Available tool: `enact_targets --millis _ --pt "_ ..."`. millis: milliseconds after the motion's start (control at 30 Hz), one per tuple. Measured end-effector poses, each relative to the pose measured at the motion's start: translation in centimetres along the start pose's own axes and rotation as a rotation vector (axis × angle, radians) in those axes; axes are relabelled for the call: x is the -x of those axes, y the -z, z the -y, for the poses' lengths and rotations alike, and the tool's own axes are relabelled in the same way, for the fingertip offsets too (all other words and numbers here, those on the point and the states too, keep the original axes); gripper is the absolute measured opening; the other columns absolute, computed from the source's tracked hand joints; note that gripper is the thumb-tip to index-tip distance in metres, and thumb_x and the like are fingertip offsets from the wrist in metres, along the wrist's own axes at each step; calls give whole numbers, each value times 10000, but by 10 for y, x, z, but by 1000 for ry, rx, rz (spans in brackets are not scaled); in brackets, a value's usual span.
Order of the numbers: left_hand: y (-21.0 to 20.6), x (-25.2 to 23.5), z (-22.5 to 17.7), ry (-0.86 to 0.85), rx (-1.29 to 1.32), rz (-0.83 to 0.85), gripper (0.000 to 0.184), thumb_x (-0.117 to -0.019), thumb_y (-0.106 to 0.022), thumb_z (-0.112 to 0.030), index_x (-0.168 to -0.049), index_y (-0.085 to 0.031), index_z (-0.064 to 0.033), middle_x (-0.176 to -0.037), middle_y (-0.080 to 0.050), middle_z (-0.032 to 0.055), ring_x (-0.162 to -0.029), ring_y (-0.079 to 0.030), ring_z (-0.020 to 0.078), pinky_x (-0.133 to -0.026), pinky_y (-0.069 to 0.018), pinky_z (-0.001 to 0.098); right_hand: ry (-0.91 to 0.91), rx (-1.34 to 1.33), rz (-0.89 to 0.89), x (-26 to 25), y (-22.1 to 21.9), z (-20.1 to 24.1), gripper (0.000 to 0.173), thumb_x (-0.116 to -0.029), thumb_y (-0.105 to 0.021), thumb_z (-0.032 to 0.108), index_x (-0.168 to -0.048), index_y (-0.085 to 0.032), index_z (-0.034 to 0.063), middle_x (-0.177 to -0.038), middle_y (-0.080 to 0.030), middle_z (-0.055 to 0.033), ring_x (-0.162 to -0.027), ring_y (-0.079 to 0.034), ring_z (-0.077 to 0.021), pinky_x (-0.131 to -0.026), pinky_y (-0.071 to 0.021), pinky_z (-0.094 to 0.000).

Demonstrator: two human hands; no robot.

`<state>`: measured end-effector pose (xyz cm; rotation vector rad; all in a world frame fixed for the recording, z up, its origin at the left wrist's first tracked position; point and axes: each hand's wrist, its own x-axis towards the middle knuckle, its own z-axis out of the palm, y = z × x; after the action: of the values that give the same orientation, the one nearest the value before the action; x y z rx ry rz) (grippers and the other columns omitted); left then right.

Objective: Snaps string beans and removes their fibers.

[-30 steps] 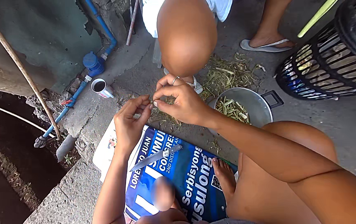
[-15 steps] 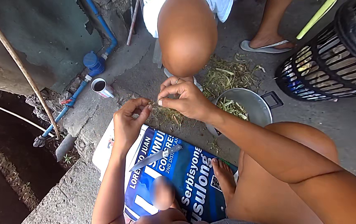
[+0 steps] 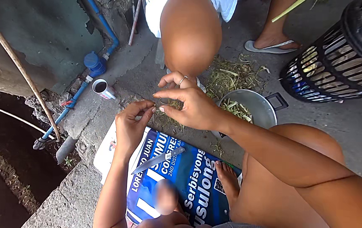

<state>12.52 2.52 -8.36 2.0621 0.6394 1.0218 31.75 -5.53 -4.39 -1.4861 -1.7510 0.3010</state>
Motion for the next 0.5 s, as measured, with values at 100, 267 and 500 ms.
enact_targets --millis 100,267,500 --pt "-1 1 -2 -45 -94 -8 126 -958 -703 -86 -1050 -744 -9 -973 -732 26 -813 -670 1 -770 -567 161 40 148 34 2 1 3 292 -910 -662 232 -1154 -789 134 -1296 -608 -105 -1193 -509 -321 -973 -435 -477" --pt "-2 3 -7 -90 -194 -14 125 -959 -707 -109 -1026 -765 -21 -981 -749 48 -848 -688 16 -806 -561 162 72 227 9 5 -4 2 160 -934 -656 195 -978 -799 140 -1225 -646 -107 -1180 -525 -335 -948 -420 -477" --pt "-2 4 -8 -122 -205 1 118 -952 -715 -111 -1003 -773 -22 -1000 -756 62 -895 -708 36 -842 -569 176 155 239 -32 5 -8 -5 166 -913 -624 190 -898 -786 155 -1141 -664 -103 -1164 -532 -334 -907 -409 -472"
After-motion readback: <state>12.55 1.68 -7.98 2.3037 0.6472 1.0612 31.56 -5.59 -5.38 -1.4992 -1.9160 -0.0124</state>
